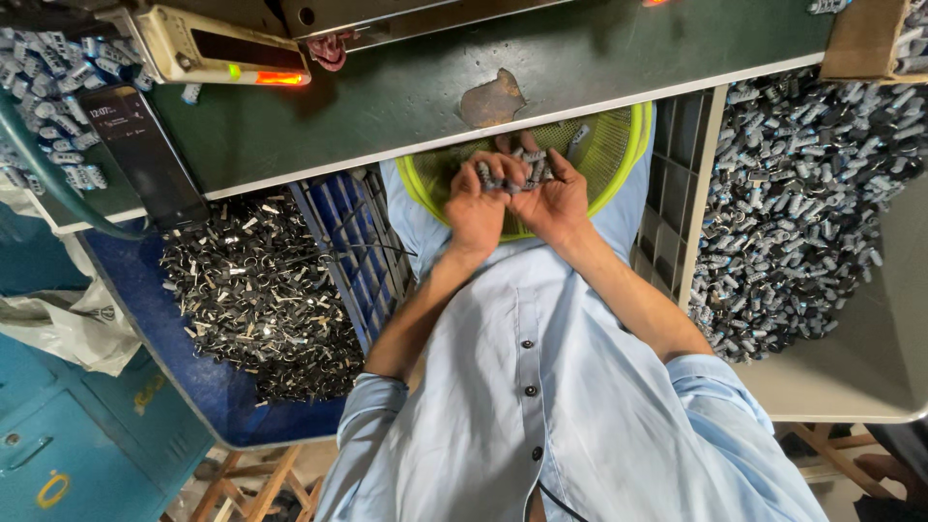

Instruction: The person sorts small metal fasteners from a yellow basket into a large bin, occasionally picking up and inspecting individual pieces. The person repeatedly scoops fasteners from the basket and transfers them to the bin, maintaining a steady workflow.

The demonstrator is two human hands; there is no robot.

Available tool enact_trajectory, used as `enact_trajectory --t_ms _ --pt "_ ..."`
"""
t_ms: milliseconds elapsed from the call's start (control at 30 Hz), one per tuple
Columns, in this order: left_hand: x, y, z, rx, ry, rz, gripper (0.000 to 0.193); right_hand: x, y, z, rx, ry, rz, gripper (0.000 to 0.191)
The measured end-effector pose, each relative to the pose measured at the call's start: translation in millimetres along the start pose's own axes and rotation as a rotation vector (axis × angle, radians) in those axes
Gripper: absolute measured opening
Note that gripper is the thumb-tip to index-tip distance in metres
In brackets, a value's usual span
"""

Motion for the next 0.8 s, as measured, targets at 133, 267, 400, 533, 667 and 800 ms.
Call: enact_trajectory --t_ms 133,267,400,533,667,800 --pt "-1 -19 2 -0.127 -0.041 -0.017 0.041 8 -5 -16 0.124 0.127 -0.054 0.033" --pt "0 -22 2 -0.173 -0.017 0.003 0.037 9 -3 -14 0.206 0.059 0.008 0.025" --pt "-2 -12 11 -0.061 -0.01 -0.026 0.025 6 -8 -13 0.144 0.063 -0.029 0.023" --pt "-6 3 28 0.532 -0.108 0.245 0.023 5 -9 -15 0.162 0.128 -0.022 0.022" --pt "-1 7 13 0.533 0.006 0.26 0.02 3 -10 -14 0.055 0.154 -0.036 0.03" --pt "4 21 -5 0.429 0.036 0.253 0.023 1 -15 -15 0.077 0.163 -0.068 0.031"
Point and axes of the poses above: each hand's wrist, its own x-axis towards the middle knuckle, its own z-axis out of the palm, y = z × x, the point moved 8 cm from there along x, towards the middle knuckle, and after that the axes turned 15 degrees about y, right-handed, at the moved point
